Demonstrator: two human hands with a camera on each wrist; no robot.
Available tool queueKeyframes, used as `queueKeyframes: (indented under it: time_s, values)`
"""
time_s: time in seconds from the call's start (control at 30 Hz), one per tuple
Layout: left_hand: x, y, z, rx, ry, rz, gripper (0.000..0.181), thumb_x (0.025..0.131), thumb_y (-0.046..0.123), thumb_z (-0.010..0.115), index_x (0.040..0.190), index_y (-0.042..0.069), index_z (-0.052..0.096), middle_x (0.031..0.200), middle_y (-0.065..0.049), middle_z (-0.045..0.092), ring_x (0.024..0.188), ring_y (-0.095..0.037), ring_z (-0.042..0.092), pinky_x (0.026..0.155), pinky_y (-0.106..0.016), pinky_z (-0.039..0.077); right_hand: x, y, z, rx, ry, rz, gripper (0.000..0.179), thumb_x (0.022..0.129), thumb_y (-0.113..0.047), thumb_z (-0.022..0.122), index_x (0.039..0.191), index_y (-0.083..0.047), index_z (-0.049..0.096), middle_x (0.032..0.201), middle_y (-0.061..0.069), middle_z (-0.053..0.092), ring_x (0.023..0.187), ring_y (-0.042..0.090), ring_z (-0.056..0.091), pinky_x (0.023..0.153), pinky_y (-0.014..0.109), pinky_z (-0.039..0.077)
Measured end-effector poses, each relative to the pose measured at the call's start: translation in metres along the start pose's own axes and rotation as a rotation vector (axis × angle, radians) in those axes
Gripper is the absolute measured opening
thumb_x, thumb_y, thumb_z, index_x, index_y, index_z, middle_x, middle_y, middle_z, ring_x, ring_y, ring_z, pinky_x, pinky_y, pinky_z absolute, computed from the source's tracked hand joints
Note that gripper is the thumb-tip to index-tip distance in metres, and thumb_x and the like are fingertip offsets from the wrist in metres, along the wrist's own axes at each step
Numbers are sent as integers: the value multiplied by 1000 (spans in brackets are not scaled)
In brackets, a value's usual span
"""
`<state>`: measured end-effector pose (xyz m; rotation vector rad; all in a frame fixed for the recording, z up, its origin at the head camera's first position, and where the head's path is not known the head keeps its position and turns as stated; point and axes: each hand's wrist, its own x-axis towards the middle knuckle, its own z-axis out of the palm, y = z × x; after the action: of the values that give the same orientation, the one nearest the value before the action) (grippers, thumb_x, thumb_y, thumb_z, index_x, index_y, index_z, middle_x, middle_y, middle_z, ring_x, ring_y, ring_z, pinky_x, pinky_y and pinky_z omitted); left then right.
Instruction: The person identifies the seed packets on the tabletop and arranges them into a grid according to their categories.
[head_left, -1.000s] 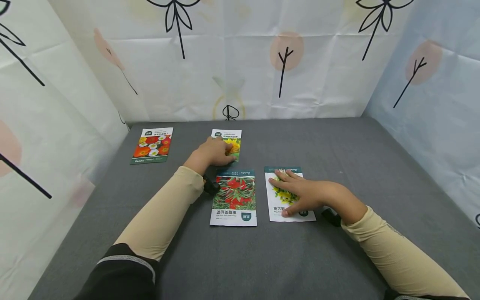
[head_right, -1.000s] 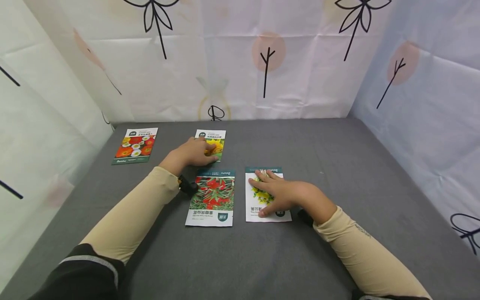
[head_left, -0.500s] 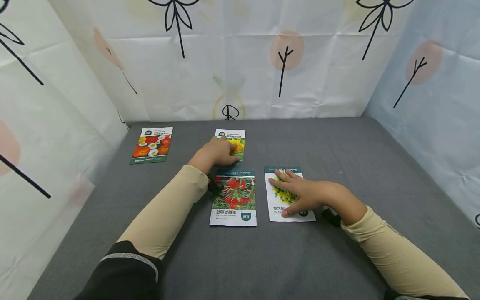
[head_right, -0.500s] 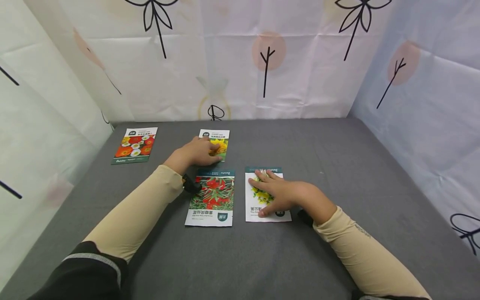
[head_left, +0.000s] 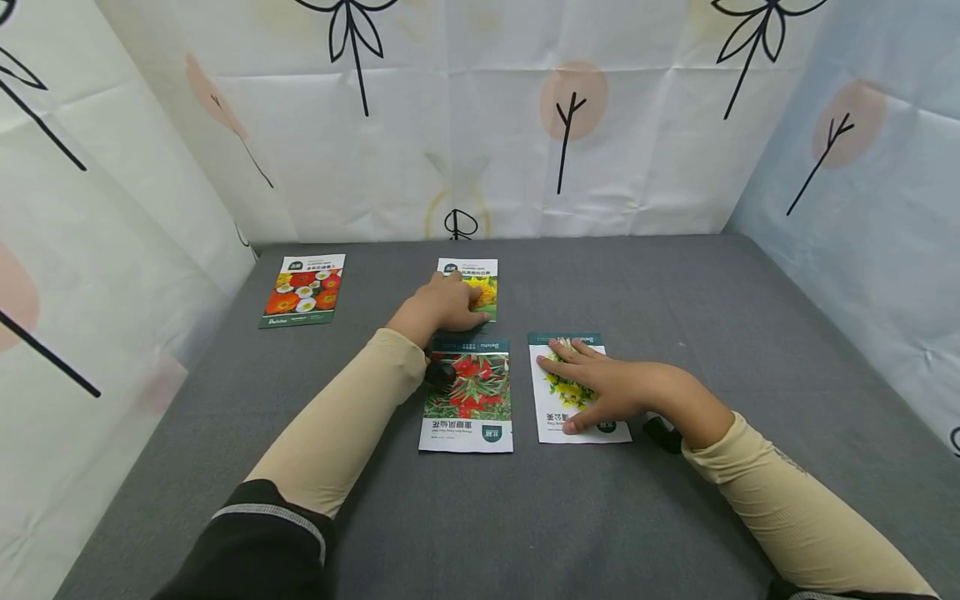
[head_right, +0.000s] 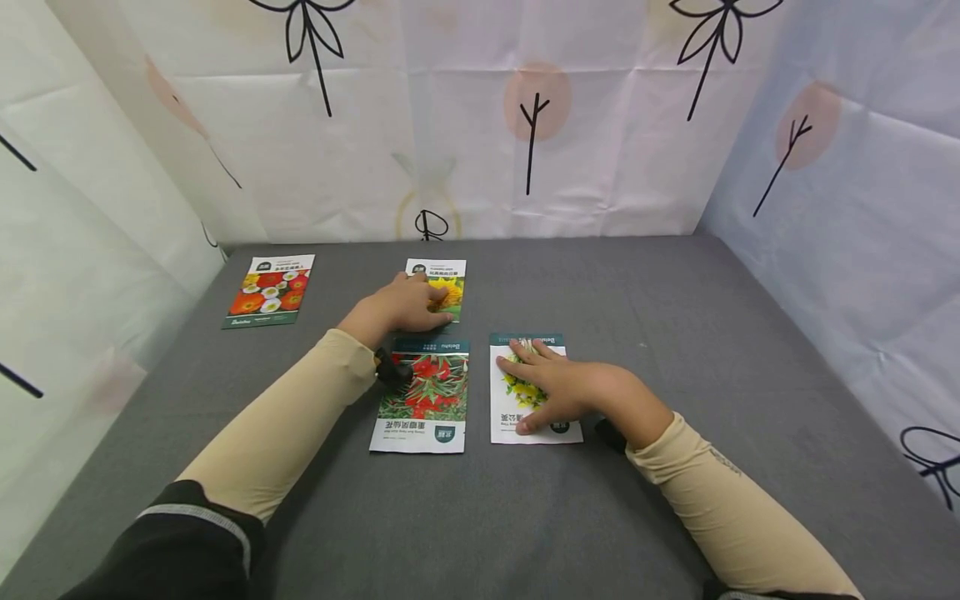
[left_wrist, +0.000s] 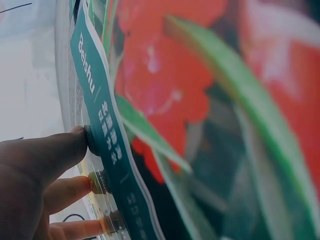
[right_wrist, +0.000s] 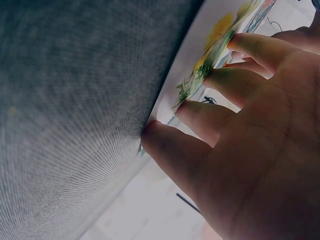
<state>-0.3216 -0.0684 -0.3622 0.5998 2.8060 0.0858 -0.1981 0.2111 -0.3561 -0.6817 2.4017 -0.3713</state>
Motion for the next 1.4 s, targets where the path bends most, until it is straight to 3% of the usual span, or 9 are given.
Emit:
queueKeyframes:
  time_s: [0.23,0.97,1.4]
  values:
    - [2,7,-1,7,-5,13,66,107,56,54,163,23,46,171,-20,32,156,-52,27,121,-67,38,0,-1,-1,2,7,-10,101,94,-52,78,172,-24,20,181,10,-2,166,44,-8,126,76,11]
    - [15,28,2,22,5,1,62,106,58,54,159,25,52,169,-17,36,154,-49,33,117,-67,42,1,1,-1,14,-8,2,101,94,-51,78,172,-24,20,181,9,-3,166,43,-9,127,75,10]
    - [19,38,1,41,2,-1,64,107,59,51,162,26,48,170,-18,33,156,-48,30,118,-65,42,0,2,-3,11,0,-14,101,94,-52,78,172,-24,20,181,10,-3,165,44,-10,127,75,10]
